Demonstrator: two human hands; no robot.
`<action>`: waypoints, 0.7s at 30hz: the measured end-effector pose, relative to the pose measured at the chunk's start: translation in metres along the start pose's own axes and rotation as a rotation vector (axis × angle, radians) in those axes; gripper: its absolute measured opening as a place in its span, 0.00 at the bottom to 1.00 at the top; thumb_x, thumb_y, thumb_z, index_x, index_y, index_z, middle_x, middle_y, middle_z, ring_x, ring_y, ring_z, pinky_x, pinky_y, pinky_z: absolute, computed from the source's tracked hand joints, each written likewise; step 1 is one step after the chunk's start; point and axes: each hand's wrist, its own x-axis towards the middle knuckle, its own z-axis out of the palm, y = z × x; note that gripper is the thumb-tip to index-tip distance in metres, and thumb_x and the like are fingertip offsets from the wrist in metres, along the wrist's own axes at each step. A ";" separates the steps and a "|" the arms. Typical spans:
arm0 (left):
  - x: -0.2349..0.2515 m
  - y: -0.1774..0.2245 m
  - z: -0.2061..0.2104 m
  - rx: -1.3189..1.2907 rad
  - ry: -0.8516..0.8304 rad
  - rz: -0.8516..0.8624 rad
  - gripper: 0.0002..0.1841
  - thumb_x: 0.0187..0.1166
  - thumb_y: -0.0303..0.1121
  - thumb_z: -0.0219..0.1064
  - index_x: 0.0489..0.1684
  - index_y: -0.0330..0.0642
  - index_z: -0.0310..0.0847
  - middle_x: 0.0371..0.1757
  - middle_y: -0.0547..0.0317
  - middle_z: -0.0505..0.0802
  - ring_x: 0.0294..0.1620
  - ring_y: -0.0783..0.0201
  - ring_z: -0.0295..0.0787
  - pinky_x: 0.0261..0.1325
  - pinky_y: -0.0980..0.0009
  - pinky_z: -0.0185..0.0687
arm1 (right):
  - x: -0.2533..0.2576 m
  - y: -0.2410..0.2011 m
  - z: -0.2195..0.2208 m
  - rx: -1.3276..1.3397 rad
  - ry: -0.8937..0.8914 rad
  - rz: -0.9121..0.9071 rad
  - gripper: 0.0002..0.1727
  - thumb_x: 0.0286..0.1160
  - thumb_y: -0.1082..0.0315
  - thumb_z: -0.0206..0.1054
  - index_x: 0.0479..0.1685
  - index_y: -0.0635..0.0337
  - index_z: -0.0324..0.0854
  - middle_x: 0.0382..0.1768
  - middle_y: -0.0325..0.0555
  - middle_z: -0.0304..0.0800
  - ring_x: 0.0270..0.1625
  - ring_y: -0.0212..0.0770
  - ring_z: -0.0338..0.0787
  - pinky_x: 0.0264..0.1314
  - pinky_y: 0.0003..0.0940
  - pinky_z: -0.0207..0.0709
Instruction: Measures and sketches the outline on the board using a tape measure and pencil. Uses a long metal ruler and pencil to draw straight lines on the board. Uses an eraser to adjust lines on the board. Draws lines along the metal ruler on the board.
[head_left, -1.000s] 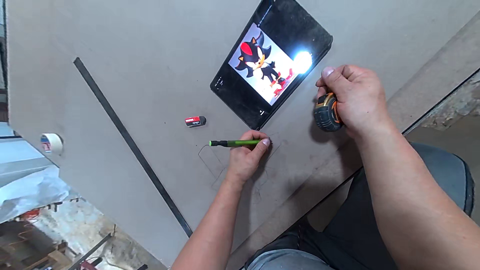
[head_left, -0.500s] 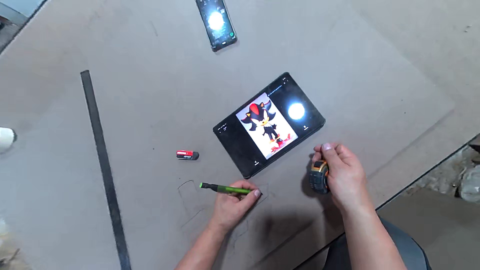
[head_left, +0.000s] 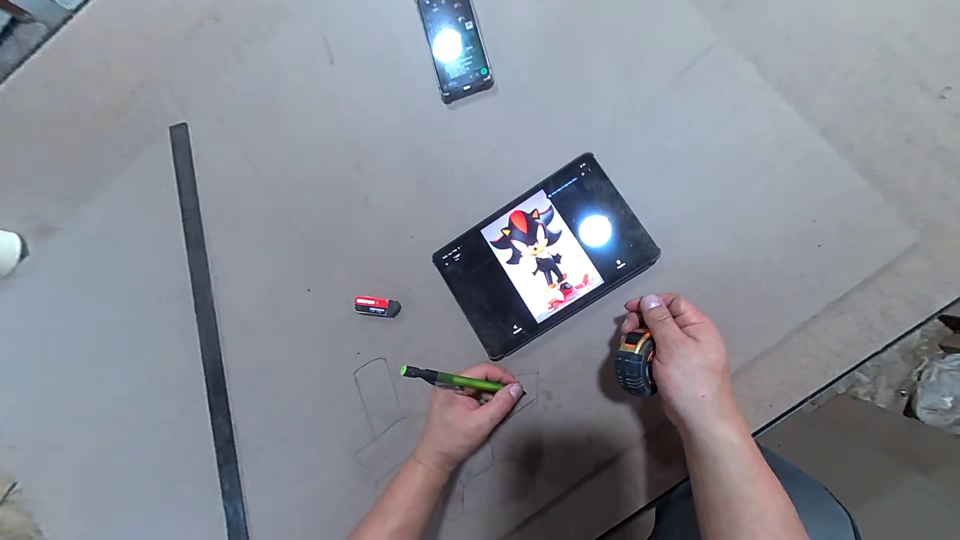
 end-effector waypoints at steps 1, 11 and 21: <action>-0.001 -0.001 0.001 -0.003 0.004 0.015 0.06 0.72 0.39 0.77 0.37 0.48 0.93 0.29 0.62 0.95 0.23 0.69 0.87 0.26 0.73 0.85 | 0.000 -0.001 -0.002 0.002 0.006 -0.017 0.19 0.94 0.55 0.52 0.47 0.54 0.86 0.34 0.40 0.93 0.34 0.36 0.91 0.36 0.33 0.84; -0.001 0.001 0.006 0.010 0.039 0.024 0.06 0.74 0.39 0.75 0.37 0.47 0.93 0.26 0.63 0.92 0.18 0.71 0.82 0.21 0.75 0.79 | -0.005 0.004 -0.005 -0.019 -0.003 -0.033 0.18 0.94 0.55 0.52 0.46 0.54 0.86 0.33 0.40 0.93 0.33 0.36 0.90 0.35 0.33 0.84; -0.001 0.000 0.009 -0.006 0.053 0.054 0.08 0.76 0.37 0.74 0.39 0.43 0.92 0.27 0.60 0.93 0.20 0.68 0.83 0.21 0.73 0.80 | 0.000 -0.001 -0.015 0.006 0.055 -0.066 0.17 0.93 0.56 0.54 0.45 0.55 0.86 0.33 0.38 0.93 0.34 0.35 0.91 0.36 0.31 0.85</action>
